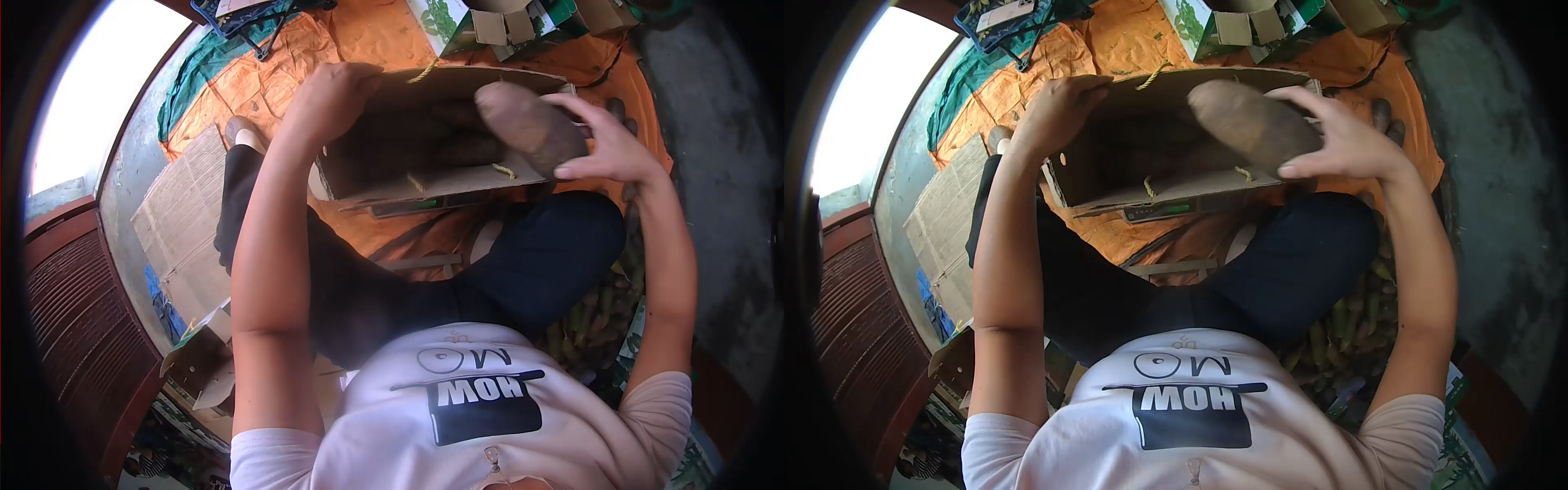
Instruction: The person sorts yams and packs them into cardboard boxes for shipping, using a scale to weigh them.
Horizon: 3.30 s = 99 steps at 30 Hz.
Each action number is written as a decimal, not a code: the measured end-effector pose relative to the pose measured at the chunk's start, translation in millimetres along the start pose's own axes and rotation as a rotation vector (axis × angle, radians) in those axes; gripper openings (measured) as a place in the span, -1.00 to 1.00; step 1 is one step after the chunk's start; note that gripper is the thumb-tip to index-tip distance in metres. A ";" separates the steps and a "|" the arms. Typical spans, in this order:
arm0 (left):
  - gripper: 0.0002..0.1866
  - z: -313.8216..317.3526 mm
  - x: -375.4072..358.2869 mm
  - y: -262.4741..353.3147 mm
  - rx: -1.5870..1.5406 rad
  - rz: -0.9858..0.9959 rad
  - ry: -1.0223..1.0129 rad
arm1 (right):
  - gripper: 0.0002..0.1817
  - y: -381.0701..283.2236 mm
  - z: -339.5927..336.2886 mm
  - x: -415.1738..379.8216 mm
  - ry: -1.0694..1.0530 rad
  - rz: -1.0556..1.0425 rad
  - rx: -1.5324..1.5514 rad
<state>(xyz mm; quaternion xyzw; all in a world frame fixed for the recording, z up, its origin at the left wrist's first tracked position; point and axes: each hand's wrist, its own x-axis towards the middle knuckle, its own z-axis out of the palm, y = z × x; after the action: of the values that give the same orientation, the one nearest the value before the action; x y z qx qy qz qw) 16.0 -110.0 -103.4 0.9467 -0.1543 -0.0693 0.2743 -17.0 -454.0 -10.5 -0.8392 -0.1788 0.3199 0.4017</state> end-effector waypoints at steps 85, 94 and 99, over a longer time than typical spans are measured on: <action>-0.49 -32.8 -63.0 -74.0 0.003 -0.138 0.409 | 0.09 268.8 466.1 -365.3 0.604 1.772 0.644; -0.68 -14.2 4.0 -12.0 0.042 0.021 0.281 | 0.01 260.0 238.5 -356.3 0.971 1.174 0.425; -0.67 2.2 10.8 -1.6 -0.081 0.058 0.173 | -0.08 173.6 93.4 -313.1 1.125 0.923 -0.187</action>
<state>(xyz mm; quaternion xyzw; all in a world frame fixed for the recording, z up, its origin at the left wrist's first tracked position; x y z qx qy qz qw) 26.1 -113.3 -106.7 0.9324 -0.1547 0.0146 0.3263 -302.1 -682.6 -68.4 -0.8971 0.3998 -0.0391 0.1840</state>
